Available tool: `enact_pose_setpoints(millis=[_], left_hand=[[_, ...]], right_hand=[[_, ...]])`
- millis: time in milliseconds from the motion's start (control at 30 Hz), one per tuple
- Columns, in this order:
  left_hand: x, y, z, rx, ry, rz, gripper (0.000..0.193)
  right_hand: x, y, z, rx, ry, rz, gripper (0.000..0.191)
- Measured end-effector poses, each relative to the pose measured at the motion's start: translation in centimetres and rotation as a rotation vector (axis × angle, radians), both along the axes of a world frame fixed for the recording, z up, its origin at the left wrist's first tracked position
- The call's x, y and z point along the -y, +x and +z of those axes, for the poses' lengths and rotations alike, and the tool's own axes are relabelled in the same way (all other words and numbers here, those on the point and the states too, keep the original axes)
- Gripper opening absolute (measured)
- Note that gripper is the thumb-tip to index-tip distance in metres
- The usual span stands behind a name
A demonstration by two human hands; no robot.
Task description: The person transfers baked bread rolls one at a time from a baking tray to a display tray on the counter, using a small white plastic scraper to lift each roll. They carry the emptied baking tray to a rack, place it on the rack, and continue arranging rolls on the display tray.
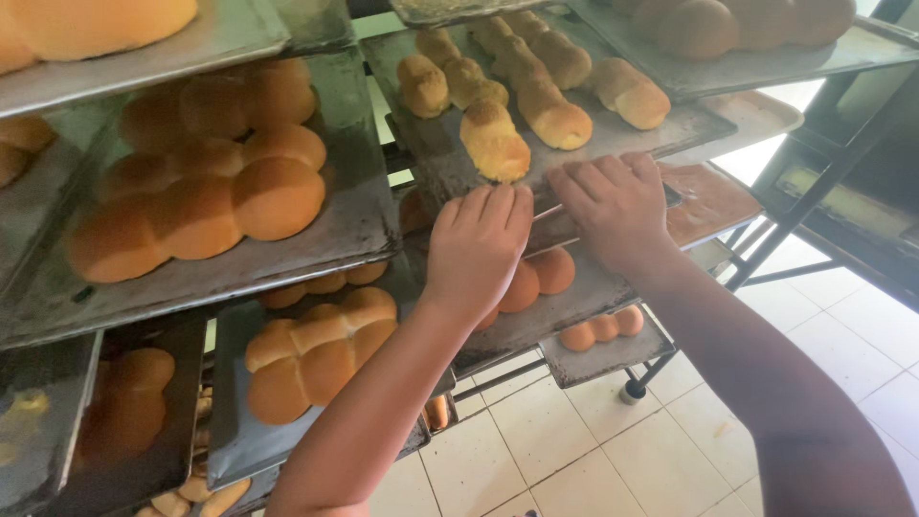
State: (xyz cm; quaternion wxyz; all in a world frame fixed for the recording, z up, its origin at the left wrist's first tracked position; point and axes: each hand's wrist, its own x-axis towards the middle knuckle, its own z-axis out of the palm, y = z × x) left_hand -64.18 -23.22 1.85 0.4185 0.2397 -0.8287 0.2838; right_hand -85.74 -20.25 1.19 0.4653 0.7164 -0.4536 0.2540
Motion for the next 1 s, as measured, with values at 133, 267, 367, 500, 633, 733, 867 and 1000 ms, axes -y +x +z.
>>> enact_pose_setpoints(millis=[133,267,367,500,633,733,867,1000], left_hand=[[-2.2,0.7,-0.7,-0.061,-0.044,-0.112,0.029],[-3.1,1.2,-2.3,-0.243,0.113,-0.264,0.027],[-3.1,1.4,-3.9,-0.443,0.292,-0.339,0.021],[-2.5,0.4,-5.6,-0.963,0.618,-0.624,0.033],[-2.3,-0.8,-5.8,-1.499,1.086,-1.099,0.061],[-1.9,-0.4,-5.1,-1.584,1.346,-1.352,0.068],[-0.7,0.8,-3.8,-1.468,1.558,-1.458,0.061],[-1.1,1.8,-3.0,-1.427,1.647,-1.374,0.066]], right_hand=[[-2.1,-0.9,-0.8,0.003,-0.002,0.046,0.045],[-3.7,-3.4,-0.7,0.289,0.178,0.273,0.036],[-3.8,-6.8,0.2,0.613,0.423,0.351,0.04],[-2.3,-11.6,0.5,0.672,0.322,0.125,0.016],[-0.7,-14.1,1.2,0.514,0.151,-0.141,0.016],[-0.2,-14.3,2.5,0.672,0.241,-0.203,0.025],[0.5,-14.5,4.5,1.072,0.687,-0.43,0.047],[0.8,-16.7,4.6,1.065,0.757,-0.476,0.057]])
